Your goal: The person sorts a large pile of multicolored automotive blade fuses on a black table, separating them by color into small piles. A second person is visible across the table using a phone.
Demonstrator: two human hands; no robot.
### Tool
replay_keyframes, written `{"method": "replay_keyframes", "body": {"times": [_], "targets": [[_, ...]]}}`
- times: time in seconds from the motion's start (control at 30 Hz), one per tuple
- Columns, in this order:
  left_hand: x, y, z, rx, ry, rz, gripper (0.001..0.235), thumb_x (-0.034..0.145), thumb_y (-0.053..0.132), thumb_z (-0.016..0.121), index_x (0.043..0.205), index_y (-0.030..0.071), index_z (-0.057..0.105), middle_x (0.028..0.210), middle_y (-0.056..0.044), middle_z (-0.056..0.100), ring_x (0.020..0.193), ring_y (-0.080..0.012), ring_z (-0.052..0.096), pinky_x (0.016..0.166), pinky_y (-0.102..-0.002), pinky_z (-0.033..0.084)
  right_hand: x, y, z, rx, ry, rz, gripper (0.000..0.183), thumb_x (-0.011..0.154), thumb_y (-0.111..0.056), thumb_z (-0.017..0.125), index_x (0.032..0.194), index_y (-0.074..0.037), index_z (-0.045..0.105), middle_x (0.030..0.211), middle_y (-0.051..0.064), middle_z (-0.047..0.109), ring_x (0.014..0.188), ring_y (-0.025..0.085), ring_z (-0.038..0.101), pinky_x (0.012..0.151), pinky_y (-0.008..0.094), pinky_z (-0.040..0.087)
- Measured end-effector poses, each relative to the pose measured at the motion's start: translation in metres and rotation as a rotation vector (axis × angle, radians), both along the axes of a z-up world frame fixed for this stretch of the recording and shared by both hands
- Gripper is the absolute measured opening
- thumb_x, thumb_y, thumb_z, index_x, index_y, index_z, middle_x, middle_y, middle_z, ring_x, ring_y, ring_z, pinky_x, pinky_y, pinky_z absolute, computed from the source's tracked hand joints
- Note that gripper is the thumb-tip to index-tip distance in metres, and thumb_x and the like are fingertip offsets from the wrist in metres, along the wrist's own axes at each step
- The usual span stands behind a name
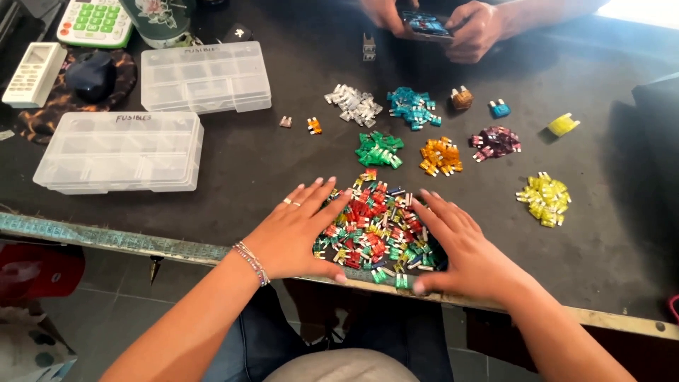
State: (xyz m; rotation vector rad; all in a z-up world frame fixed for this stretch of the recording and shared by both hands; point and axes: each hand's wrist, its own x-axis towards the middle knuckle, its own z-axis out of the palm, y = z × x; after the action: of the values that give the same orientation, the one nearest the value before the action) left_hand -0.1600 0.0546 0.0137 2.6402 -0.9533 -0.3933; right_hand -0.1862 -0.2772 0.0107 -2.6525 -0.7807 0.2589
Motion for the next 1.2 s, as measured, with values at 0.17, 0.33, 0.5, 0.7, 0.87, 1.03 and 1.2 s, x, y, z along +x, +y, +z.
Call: {"method": "replay_keyframes", "body": {"times": [0.17,0.33,0.5,0.7,0.87,1.03,1.2], "targets": [[0.0,-0.023,-0.003,-0.047,-0.081,-0.01,0.127,0.067,0.09,0.064,0.163,0.022,0.016,0.166,-0.019,0.015,0.152,-0.0426,0.016,0.124,-0.052,0.011,-0.009,0.016,-0.008,-0.071,-0.043,-0.034,0.142,0.056,-0.089,0.08,0.164,-0.015,0.024,0.166,0.022,0.021,0.153,0.041,0.018,0.123,0.055,0.016],[0.005,-0.042,-0.018,-0.1,-0.164,-0.02,0.118,0.071,0.087,0.063,0.162,0.025,0.022,0.165,-0.017,0.019,0.15,-0.0454,0.019,0.123,-0.056,0.013,-0.006,0.038,-0.011,-0.026,-0.092,-0.068,0.126,0.068,-0.083,0.076,0.161,-0.013,0.03,0.163,0.024,0.026,0.152,0.042,0.022,0.123,0.054,0.02],[0.001,-0.039,-0.012,-0.145,-0.173,-0.015,0.115,0.072,0.086,0.063,0.162,0.025,0.024,0.165,-0.014,0.021,0.151,-0.043,0.02,0.122,-0.055,0.015,-0.004,0.03,-0.011,0.011,-0.035,-0.075,0.117,0.072,-0.073,0.079,0.162,-0.018,0.029,0.166,0.02,0.021,0.153,0.041,0.021,0.123,0.055,0.02],[-0.008,-0.047,-0.024,-0.239,-0.328,-0.052,0.106,0.071,0.082,0.065,0.154,0.02,0.04,0.16,-0.013,0.033,0.149,-0.037,0.029,0.123,-0.053,0.019,-0.016,-0.01,-0.015,0.138,-0.089,-0.103,0.104,0.059,-0.061,0.091,0.149,-0.022,0.053,0.155,0.013,0.043,0.145,0.041,0.038,0.118,0.058,0.029],[-0.008,-0.053,-0.034,-0.486,-0.5,-0.229,0.051,0.086,0.055,0.067,0.121,0.017,0.062,0.142,-0.008,0.054,0.139,-0.0319,0.048,0.12,-0.052,0.031,-0.026,-0.025,-0.035,0.266,-0.355,-0.05,0.049,0.076,-0.051,0.082,0.12,-0.03,0.075,0.125,-0.003,0.063,0.119,0.027,0.058,0.113,0.047,0.041],[-0.016,-0.059,-0.036,-0.596,-0.669,-0.294,0.03,0.102,0.037,0.057,0.089,0.01,0.06,0.112,-0.003,0.065,0.123,-0.0261,0.062,0.113,-0.048,0.043,-0.028,0.014,-0.025,0.301,-0.512,0.073,0.03,0.086,-0.047,0.076,0.11,-0.03,0.078,0.112,-0.004,0.068,0.102,0.024,0.061,0.107,0.046,0.044],[-0.016,-0.063,-0.033,-0.614,-0.786,-0.275,0.021,0.102,0.023,0.063,0.091,0.005,0.062,0.104,-0.002,0.067,0.116,-0.0215,0.065,0.109,-0.044,0.05,-0.013,0.022,-0.031,0.294,-0.474,0.166,0.016,0.09,-0.036,0.075,0.099,-0.023,0.074,0.117,-0.004,0.069,0.108,0.024,0.064,0.106,0.047,0.045]]}}
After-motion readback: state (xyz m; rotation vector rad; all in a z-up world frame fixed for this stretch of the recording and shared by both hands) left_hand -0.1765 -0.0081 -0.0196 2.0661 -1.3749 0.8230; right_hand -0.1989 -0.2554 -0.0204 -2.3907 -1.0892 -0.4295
